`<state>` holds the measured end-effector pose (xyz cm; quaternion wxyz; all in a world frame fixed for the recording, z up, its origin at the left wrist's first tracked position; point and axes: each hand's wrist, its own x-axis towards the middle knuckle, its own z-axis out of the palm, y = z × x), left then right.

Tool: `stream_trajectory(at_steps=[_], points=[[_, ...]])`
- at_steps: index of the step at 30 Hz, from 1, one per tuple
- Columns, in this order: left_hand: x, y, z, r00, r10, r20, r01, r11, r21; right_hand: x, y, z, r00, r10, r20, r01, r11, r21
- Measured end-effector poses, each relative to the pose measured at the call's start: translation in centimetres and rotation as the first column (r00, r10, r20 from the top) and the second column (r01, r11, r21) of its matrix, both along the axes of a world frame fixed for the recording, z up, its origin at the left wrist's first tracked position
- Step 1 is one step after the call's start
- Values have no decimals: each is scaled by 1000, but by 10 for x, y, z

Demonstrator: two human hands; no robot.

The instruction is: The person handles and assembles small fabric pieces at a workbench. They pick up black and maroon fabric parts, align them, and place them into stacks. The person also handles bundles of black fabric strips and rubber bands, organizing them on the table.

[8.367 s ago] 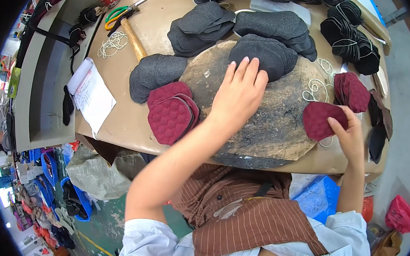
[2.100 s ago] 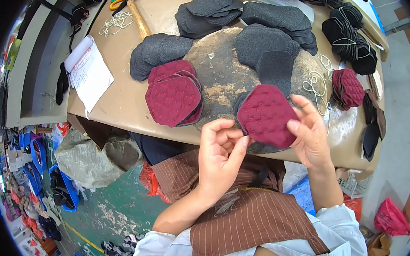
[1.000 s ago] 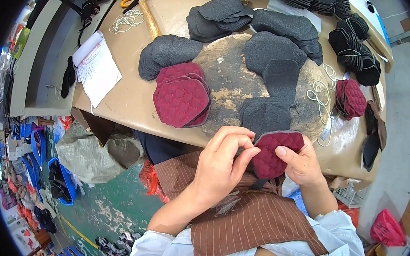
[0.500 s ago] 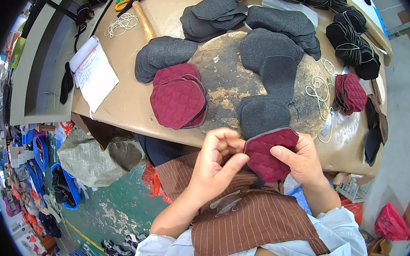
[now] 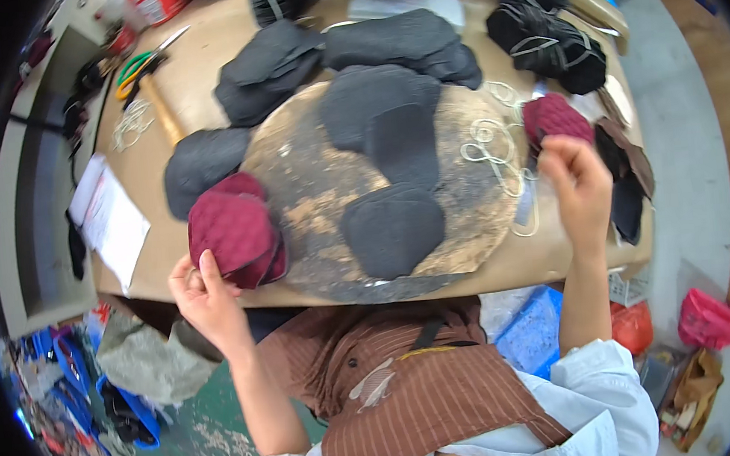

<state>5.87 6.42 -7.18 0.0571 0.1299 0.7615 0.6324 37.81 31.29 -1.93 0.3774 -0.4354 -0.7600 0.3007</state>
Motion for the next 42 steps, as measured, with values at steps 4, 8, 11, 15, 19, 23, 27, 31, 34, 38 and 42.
stream_trajectory(at_steps=[4, 8, 11, 15, 19, 23, 27, 31, 34, 38, 42], points=[[0, -3, -5, 963, -7, -268, -73, 956, -285, 55, 79, 7, 908, -137, 397, 46, 972, 230], [49, 13, 11, 749, -212, -628, 22, 955, -296, 60, 90, 6, 810, -54, 584, 8, 997, 82], [105, 14, 16, 571, -691, -443, 397, 705, -588, 47, 75, 4, 759, -153, 633, 61, 985, 164], [136, 8, -3, 481, -838, -257, 465, 492, -736, 33, 56, -1, 737, -312, 600, 84, 923, 376], [130, 5, 0, 489, -827, -278, 516, 532, -671, 29, 36, 1, 864, -218, 454, 27, 920, 392], [130, 19, 20, 577, -776, -256, 759, 625, -184, -1, -26, 38, 958, 287, -13, -281, 927, -247], [144, 37, 31, 208, -786, 582, 731, 520, 441, -39, -61, 29, 801, 580, -151, -552, 617, -560], [134, 25, 35, 407, -678, 612, 810, 578, 102, -49, -70, -3, 805, 594, 5, -525, 715, -462], [130, 1, 11, 720, -665, 199, 694, 700, -170, -63, -56, -14, 861, 504, -71, -458, 706, -540], [124, -9, -3, 688, -663, -295, 513, 732, -449, -83, -38, -21, 858, 471, -205, -449, 493, -745], [132, -10, -18, 594, -740, -315, 507, 649, -568, -97, -35, -26, 828, 543, -136, -435, 471, -768]])
